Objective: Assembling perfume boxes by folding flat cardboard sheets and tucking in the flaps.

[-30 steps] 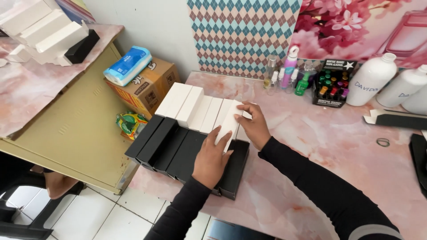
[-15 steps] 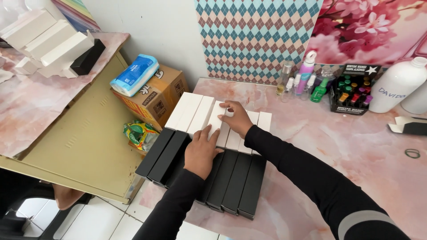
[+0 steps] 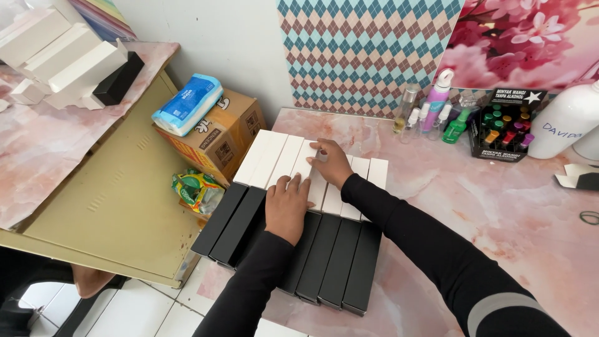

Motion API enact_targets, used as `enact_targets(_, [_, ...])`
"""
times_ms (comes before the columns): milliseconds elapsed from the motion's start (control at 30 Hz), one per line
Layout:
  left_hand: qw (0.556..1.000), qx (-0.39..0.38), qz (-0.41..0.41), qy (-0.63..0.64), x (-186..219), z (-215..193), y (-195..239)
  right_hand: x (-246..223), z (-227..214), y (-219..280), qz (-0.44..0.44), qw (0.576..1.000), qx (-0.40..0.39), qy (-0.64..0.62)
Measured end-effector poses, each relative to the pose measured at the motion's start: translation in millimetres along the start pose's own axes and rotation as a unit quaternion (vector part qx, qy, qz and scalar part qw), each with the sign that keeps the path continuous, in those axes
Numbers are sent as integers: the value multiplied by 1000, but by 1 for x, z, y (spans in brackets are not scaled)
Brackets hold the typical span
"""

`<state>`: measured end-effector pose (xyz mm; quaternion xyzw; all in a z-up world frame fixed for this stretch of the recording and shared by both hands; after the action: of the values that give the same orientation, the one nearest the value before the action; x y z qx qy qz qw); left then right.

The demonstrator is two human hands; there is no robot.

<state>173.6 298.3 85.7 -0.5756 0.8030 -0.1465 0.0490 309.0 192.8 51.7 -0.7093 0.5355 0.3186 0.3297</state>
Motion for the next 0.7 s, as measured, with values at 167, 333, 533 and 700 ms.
enact_targets(167, [1000,-3,-12,-5,6,-6,3,-15,-11,9,-41,999,22,20])
enact_targets(333, [999,-34,-37,-12,24,-28,5,-61,-52,58,-73,996,41,16])
enact_targets(533, [999,-12,-30,20,102,-77,13,-74,-105,136,-245,961,104,80])
enact_targets(700, [988,72,84,107,206,-103,29,-59,-150,227,-421,883,151,140])
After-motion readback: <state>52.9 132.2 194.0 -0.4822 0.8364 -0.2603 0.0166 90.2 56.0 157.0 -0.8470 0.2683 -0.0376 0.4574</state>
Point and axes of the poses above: each hand's wrist, its own y-axis away from the middle knuckle, its own z-axis out of the palm, x = y × z, the point moved 9 cm from there along -y, towards the middle knuckle, and after that the axes turned 14 degrees about y, right-handed, at the moved point
